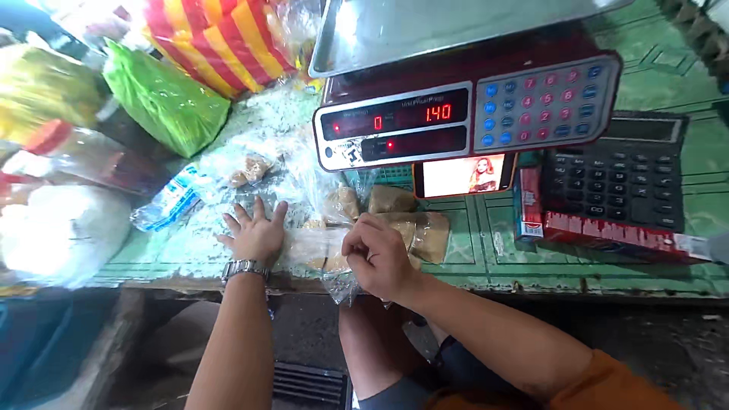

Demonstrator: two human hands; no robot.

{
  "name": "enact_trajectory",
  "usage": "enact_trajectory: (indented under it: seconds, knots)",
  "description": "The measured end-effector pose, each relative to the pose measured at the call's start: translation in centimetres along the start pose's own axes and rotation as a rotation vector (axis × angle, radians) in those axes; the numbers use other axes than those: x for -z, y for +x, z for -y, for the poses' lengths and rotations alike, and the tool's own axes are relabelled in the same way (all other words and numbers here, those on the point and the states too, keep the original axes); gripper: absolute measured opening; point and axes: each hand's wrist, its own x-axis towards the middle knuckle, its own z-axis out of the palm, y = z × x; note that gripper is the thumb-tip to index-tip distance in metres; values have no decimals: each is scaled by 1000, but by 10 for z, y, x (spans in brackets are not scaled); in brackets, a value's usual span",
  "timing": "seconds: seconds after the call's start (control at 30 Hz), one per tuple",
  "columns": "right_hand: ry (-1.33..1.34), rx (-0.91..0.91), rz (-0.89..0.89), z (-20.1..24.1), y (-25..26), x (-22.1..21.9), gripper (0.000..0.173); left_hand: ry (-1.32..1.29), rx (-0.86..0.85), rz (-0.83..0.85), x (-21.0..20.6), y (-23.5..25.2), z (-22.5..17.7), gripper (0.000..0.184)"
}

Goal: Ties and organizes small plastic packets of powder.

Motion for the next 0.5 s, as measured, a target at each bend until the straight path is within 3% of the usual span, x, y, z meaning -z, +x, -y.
enact_trajectory:
  seconds: [0.07,0.2,0.3,0.4,0.5]
  knots:
    - [-185,76,68,4,0,1,9,-3,3,12,-1,0,1,93]
    - [-605,65,541,29,9,-6,36,-21,-16,40,6,-4,-4,85]
    - [-539,94,516,24,21,-17,23,-35,-17,63,14,-9,-9,88]
    - [-308,-5,531,34,31,-19,11,-59,-18,59,16,-10,-10,89]
    - [-232,135,365,45,15,-13,9,-77,-28,59,12,-4,-3,91]
